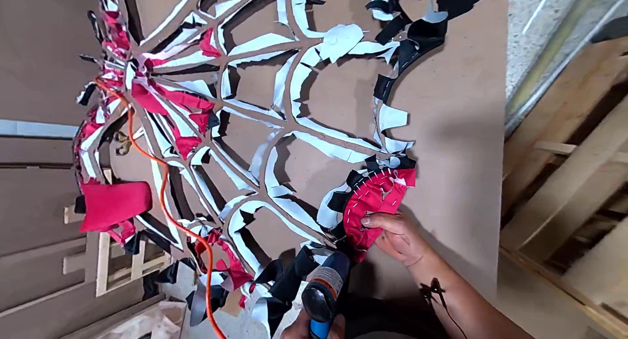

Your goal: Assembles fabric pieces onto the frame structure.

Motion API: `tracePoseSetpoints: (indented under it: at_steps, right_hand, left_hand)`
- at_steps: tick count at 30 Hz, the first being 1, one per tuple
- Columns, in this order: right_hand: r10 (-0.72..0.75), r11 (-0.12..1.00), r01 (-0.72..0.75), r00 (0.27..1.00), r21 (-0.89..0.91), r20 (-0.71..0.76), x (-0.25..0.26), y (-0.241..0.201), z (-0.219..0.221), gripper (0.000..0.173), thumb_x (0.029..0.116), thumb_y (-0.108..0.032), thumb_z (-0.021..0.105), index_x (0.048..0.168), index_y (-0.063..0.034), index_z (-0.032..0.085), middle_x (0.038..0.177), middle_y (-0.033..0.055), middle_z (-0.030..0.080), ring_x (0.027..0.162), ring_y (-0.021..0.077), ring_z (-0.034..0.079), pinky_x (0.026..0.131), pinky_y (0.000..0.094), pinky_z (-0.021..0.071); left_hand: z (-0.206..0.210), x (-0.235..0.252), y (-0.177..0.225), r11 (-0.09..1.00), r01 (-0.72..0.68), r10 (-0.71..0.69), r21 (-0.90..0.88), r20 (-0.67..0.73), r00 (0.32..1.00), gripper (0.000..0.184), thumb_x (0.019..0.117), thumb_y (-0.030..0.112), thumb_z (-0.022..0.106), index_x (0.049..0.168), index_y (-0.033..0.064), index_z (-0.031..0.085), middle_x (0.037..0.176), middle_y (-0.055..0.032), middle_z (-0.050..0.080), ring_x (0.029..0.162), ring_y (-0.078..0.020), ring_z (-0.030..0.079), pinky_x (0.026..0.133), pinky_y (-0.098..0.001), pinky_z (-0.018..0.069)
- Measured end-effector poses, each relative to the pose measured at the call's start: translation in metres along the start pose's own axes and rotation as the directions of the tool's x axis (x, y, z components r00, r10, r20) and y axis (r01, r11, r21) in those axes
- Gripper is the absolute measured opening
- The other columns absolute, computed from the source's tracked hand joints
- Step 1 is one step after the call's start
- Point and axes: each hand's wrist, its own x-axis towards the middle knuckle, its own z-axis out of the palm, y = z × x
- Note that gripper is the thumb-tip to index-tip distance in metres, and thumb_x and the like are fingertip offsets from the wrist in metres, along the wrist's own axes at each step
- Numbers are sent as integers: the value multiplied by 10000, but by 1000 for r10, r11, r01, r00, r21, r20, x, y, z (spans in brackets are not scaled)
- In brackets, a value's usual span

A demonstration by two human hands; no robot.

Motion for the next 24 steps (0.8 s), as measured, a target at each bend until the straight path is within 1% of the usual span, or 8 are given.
tracePoseSetpoints:
  at_steps: [3,7,10,12,16,19,22,24]
  right_hand:
    - [6,1000,-6,999,-3,32,1,0,-2,258,846,2,685,1096,-61,708,1009,115,737,940,178,717,877,398,597]
    - [4,1000,-3,999,-27,41,1,-2,-2,250,845,17,668,1079,-62,709,991,110,738,926,174,717,871,396,598]
    - [6,1000,-5,999,-28,33,1,-4,1,243,846,22,648,1070,-52,707,995,118,737,932,178,717,878,401,595]
    - [7,999,-7,1000,-36,14,0,-3,2,244,847,24,646,1073,-48,705,997,120,734,932,183,714,872,404,595]
    - [16,999,-15,1000,-35,19,1,-5,0,238,847,22,657,1074,-33,700,996,128,733,933,192,715,880,408,594]
    - [15,999,-14,1000,-35,12,2,-6,0,236,842,25,653,1067,-33,696,995,129,733,932,192,716,877,406,595]
    - [9,999,-8,1000,-38,19,2,-5,2,236,842,25,657,1070,-29,690,999,130,731,936,193,715,873,408,596]
    - [-1,999,1,1000,-36,19,2,-5,4,237,842,32,651,1070,-22,687,999,127,733,941,192,718,875,408,598]
  left_hand:
    - [6,-2,1,1000,18,-18,-13,-24,1000,187,921,164,721,974,-13,691,712,-49,704,598,-121,678,596,-358,601]
    - [11,-2,4,995,100,-100,2,-46,994,221,904,205,718,963,-6,690,720,-58,704,610,-140,687,616,-387,605]
    - [13,2,7,993,84,-90,-86,-66,994,197,918,173,716,987,-7,672,702,-49,698,578,-143,679,574,-371,606]
    - [14,6,10,991,98,-105,-95,-74,992,182,915,171,705,985,5,678,671,-31,690,548,-138,669,543,-363,599]
    - [16,10,15,986,105,-115,-126,-73,991,186,916,168,705,992,2,668,665,-25,688,547,-135,670,546,-354,604]
    - [15,11,16,987,118,-127,-107,-76,989,182,903,178,711,973,14,675,656,-19,686,538,-132,668,537,-353,600]
    - [13,12,17,989,88,-100,-123,-91,991,171,907,162,704,975,8,671,659,-22,690,539,-136,671,536,-355,605]
    - [10,12,20,993,6,-20,-116,-126,992,159,912,152,711,958,5,675,672,-22,698,558,-124,680,549,-346,610]
